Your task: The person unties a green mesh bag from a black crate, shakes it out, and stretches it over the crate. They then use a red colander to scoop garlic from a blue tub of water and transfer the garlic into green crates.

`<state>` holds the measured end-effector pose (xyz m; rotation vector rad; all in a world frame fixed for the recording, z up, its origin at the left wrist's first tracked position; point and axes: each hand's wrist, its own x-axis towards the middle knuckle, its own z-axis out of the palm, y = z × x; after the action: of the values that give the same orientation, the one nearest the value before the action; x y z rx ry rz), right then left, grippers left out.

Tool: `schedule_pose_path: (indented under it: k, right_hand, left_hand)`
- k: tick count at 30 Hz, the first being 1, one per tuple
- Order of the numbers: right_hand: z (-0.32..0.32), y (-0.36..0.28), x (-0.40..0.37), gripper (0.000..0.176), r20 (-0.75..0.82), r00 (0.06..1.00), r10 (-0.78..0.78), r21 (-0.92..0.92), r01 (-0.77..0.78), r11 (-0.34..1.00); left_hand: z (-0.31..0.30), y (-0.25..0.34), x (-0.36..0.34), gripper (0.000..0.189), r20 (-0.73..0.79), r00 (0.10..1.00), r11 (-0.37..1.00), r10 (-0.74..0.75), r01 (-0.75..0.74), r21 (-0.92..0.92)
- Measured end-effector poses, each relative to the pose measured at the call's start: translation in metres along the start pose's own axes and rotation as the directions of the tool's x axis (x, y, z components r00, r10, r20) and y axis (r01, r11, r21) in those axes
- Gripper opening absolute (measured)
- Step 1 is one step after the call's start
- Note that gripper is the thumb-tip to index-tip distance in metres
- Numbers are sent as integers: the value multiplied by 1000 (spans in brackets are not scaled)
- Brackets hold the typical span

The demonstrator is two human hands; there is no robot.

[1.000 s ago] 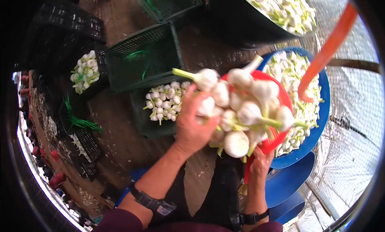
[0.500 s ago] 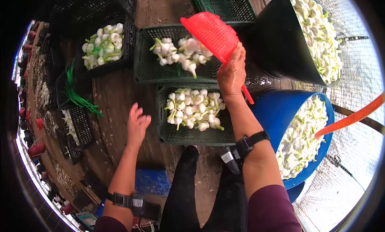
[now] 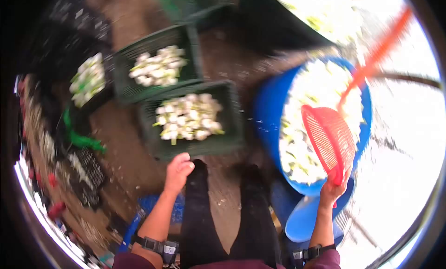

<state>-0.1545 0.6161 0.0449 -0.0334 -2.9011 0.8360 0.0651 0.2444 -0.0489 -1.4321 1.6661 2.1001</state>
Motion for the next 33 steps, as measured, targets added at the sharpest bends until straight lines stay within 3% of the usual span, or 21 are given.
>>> schedule_pose_path:
  k: [1, 5, 7, 9, 11, 13, 15, 16, 17, 19, 20, 22, 23, 24, 25, 26, 27, 28, 29, 31, 33]
  right_hand:
    - [-31, 47, -8, 32, -24, 986, 163, -62, -164, 985]
    - [-78, 143, 1, 49, -209, 954, 216, -274, -269, 923]
    - [-69, 160, 17, 52, -172, 896, 409, -349, -444, 825]
    - [-46, 180, 26, 49, -182, 870, 458, -303, -493, 816]
    - [-26, 197, 33, 47, -104, 874, 476, -289, -484, 826]
    - [-1, 225, 33, 51, -90, 895, 437, -314, -442, 840]
    - [24, 253, 32, 45, -5, 866, 499, -45, -499, 865]
    - [35, 251, 34, 38, 121, 765, 633, 114, -644, 757]
    - [45, 246, 36, 31, 187, 763, 618, 128, -643, 755]
    - [69, 239, 46, 28, 418, 561, 715, 141, -817, 559]
    - [82, 237, 41, 28, 425, 545, 723, 151, -830, 537]
    - [106, 231, 36, 23, 595, 378, 709, 252, -926, 282]
    - [124, 226, 23, 20, 500, 516, 696, 441, -843, 308]
    - [157, 253, -2, 19, 445, 785, 431, 296, -583, 756]
    - [183, 277, -23, 18, 457, 887, 63, 115, -129, 985]
    - [180, 267, -21, 18, 463, 884, 67, 118, -136, 984]
    - [166, 242, -11, 18, 518, 742, 426, 176, -580, 795]
    - [151, 218, -2, 21, 586, 448, 675, 192, -886, 422]
    - [137, 201, 4, 21, 586, 451, 673, 193, -884, 425]
    - [112, 176, 9, 23, 601, 584, 545, 646, -757, 99]
    - [101, 180, 1, 24, 635, 557, 535, 619, -781, 79]
  left_hand:
    - [31, 22, 5, 42, 115, 993, 997, 4, 5, -77]
    - [173, 85, 19, 44, 498, 862, 988, 96, -23, -152]
    - [246, 101, 23, 50, 579, 815, 997, 28, 18, -72]
    - [302, 98, 44, 58, 556, 831, 982, 20, -122, 147]
    - [340, 84, 81, 73, 436, 861, 620, 262, -496, 607]
    - [363, 75, 119, 83, 262, 904, 319, 338, -372, 872]
    - [374, 65, 138, 91, 101, 942, 367, 320, -222, 903]
    - [377, 62, 149, 100, 107, 958, 410, 265, -212, 887]
    - [377, 55, 155, 100, 115, 959, 383, 259, -212, 899]
    - [384, 51, 161, 104, 142, 984, 665, 111, -179, 725]
    - [386, 49, 160, 105, 118, 993, 771, -25, -56, 634]
    - [391, 37, 158, 104, 186, 978, 854, -90, -21, 520]
    - [393, 30, 154, 103, 263, 955, 928, -137, 30, 373]
    - [399, 27, 142, 98, 233, 948, 943, -218, 143, 301]
    - [397, 15, 150, 92, 355, 929, 933, -101, -36, 358]
    - [398, 13, 147, 84, 338, 941, 896, -28, -126, 425]
    - [399, 14, 139, 77, 325, 945, 848, 45, -208, 488]
    - [399, 16, 132, 77, 319, 947, 847, 41, -202, 491]
    - [400, 19, 124, 69, 392, 911, 782, 131, -338, 524]
    - [402, 25, 107, 62, 462, 860, 706, 215, -464, 535]
    - [404, 32, 89, 52, 498, 798, 568, 339, -596, 568]
